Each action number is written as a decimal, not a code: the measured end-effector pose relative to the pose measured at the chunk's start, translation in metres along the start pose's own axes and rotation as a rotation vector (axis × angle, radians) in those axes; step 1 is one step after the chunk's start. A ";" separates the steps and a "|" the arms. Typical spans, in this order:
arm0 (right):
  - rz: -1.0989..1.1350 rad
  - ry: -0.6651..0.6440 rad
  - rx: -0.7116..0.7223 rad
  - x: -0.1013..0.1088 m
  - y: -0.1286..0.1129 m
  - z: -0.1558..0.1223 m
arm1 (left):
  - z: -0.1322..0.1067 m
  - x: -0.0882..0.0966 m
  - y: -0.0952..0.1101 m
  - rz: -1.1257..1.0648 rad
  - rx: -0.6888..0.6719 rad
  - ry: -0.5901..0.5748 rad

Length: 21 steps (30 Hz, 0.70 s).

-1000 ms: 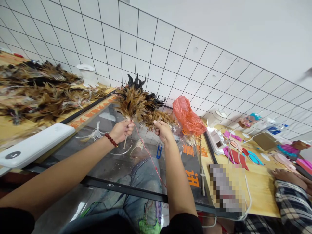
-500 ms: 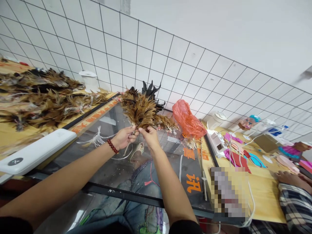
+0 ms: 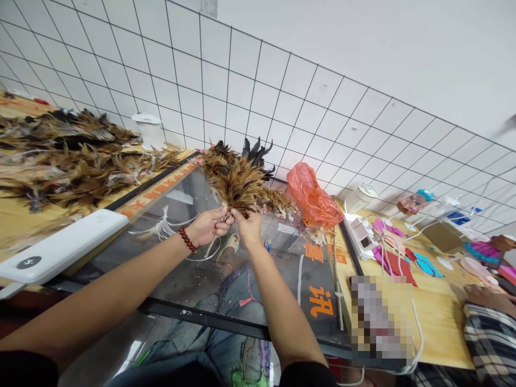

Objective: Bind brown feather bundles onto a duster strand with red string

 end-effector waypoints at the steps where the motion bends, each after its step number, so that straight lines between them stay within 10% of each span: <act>1: -0.005 0.008 0.005 0.000 0.001 0.000 | 0.000 0.000 0.000 0.003 0.000 -0.007; 21: 0.017 0.100 0.056 -0.003 0.005 -0.003 | -0.004 -0.008 0.000 0.125 -0.076 -0.011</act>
Point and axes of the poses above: each hand's wrist, its own z-axis towards the middle knuckle, its own x-axis out of the back of the hand, y = z × x, the point moved 5 cm from there along z, towards the middle knuckle
